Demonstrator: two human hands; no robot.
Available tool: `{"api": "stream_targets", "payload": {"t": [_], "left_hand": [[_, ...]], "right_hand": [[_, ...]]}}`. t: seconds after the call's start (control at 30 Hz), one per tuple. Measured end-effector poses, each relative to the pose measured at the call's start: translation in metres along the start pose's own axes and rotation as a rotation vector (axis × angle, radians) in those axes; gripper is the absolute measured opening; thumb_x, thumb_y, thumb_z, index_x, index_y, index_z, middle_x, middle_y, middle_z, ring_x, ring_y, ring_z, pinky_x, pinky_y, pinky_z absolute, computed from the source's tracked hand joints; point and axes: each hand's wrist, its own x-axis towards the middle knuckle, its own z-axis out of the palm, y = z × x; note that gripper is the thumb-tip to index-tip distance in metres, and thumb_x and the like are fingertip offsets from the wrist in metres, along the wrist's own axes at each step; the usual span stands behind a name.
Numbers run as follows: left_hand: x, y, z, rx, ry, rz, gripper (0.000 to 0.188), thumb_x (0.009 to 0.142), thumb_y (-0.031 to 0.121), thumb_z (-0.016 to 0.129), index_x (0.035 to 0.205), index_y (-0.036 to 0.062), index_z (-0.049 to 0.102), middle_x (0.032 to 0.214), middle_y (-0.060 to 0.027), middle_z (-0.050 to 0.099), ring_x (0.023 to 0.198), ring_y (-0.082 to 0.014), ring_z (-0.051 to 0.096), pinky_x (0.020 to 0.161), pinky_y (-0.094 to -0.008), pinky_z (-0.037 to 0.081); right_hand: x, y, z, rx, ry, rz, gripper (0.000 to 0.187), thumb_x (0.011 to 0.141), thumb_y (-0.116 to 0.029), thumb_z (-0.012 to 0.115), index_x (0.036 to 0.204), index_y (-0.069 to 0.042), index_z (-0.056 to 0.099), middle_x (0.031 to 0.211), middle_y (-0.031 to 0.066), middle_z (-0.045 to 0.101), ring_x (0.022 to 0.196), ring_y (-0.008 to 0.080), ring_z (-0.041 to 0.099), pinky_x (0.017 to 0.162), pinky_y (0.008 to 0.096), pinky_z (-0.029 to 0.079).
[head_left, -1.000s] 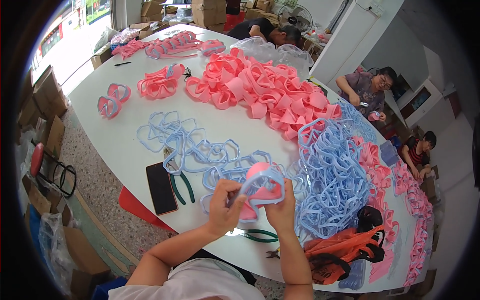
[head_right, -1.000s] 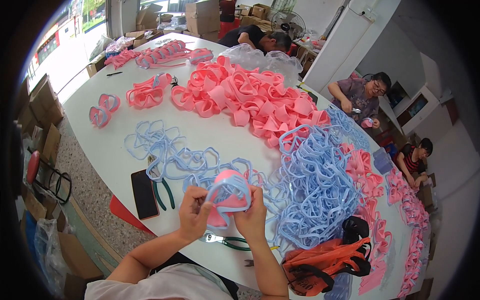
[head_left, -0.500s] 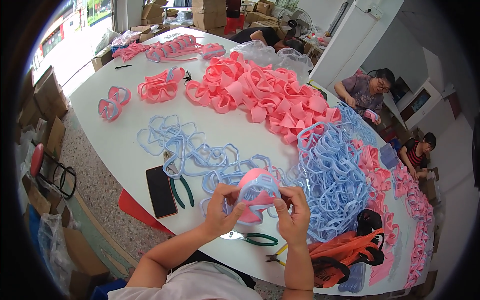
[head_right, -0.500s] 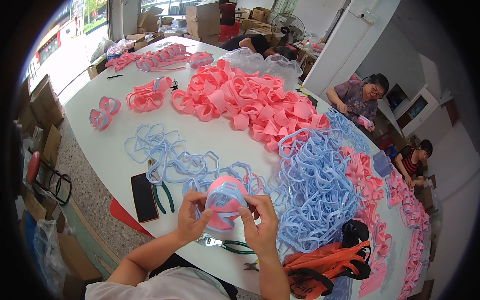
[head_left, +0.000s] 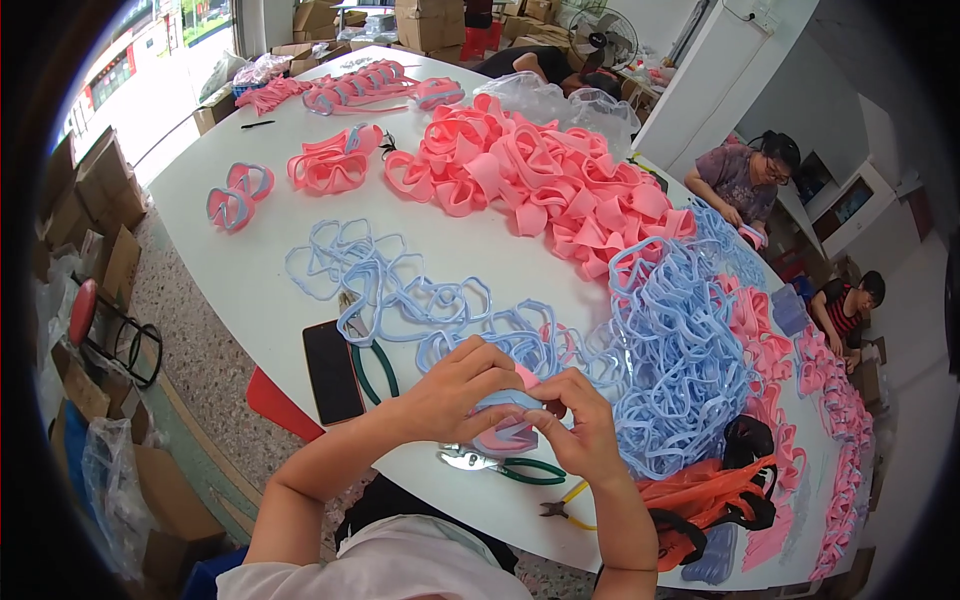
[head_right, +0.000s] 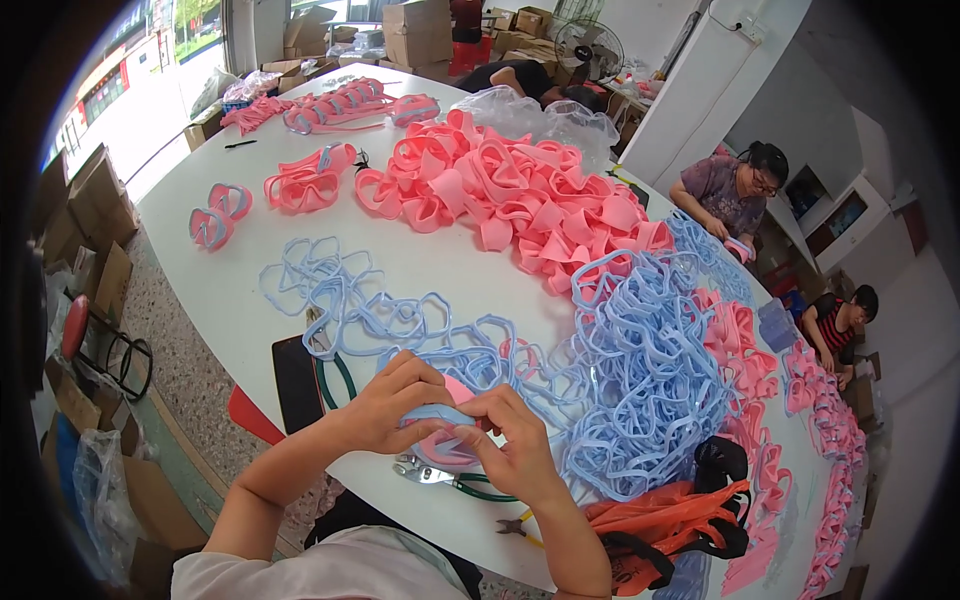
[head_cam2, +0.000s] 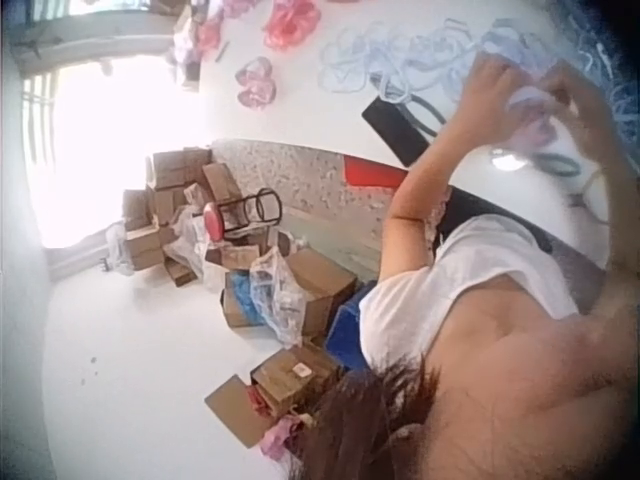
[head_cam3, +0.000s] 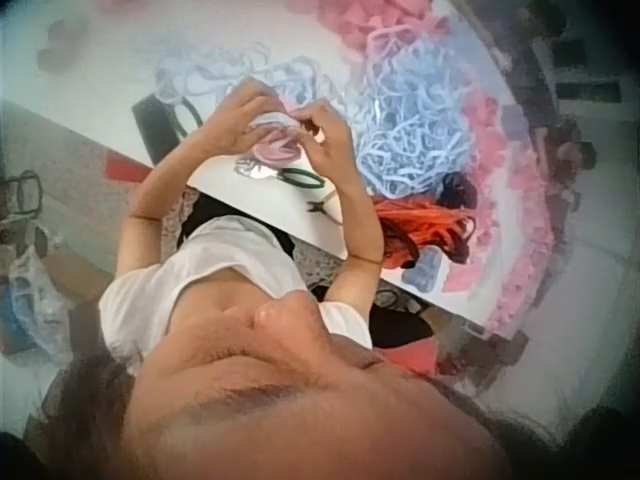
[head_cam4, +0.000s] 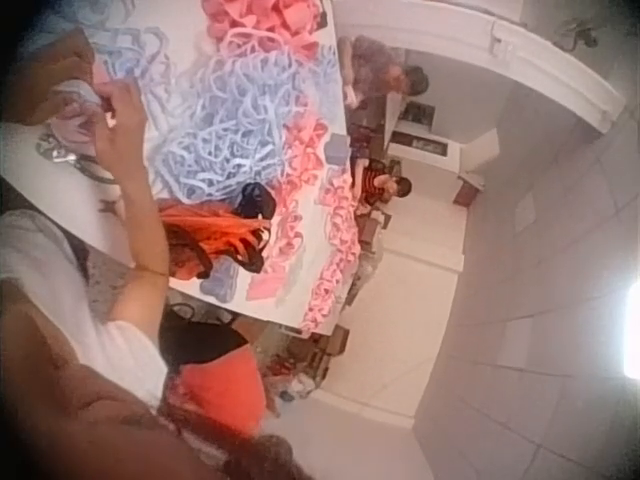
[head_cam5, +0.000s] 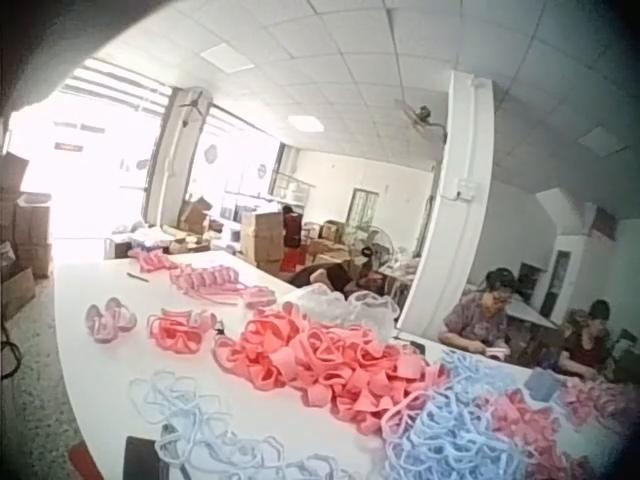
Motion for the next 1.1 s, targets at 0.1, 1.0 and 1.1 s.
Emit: {"api": "stream_targets", "payload": {"t": [0.1, 1.0, 1.1], "left_hand": [[0.002, 0.003, 0.003, 0.007, 0.052, -0.025, 0.030, 0.079, 0.015, 0.073, 0.104, 0.0067, 0.061, 0.097, -0.0090, 0.055, 0.085, -0.0267, 0.049, 0.077, -0.0363, 0.041], [-0.028, -0.021, 0.020, 0.052, 0.629, -0.038, 0.028, 0.100, 0.028, 0.050, 0.098, 0.0006, 0.057, 0.092, -0.0121, 0.056, 0.081, -0.0234, 0.049, 0.073, -0.0341, 0.041], [-0.029, -0.014, 0.024, 0.076, 0.668, 0.007, 0.030, 0.101, 0.031, 0.047, 0.100, 0.0019, 0.055, 0.091, -0.0117, 0.056, 0.080, -0.0226, 0.049, 0.073, -0.0342, 0.041]], "right_hand": [[0.001, -0.001, 0.009, -0.137, 0.098, -0.120, 0.018, 0.084, -0.006, 0.070, 0.100, 0.001, 0.064, 0.092, 0.0104, 0.059, 0.076, 0.0215, 0.058, 0.063, 0.0331, 0.048], [-0.025, -0.027, 0.010, -0.682, 0.311, -0.327, 0.027, 0.079, -0.023, 0.075, 0.100, -0.007, 0.068, 0.098, 0.0060, 0.057, 0.091, 0.0242, 0.050, 0.077, 0.0358, 0.039], [-0.025, -0.021, 0.024, -0.937, 0.286, -0.353, 0.036, 0.075, -0.035, 0.079, 0.101, -0.012, 0.071, 0.101, -0.0006, 0.058, 0.096, 0.0205, 0.049, 0.081, 0.0368, 0.034]]}}
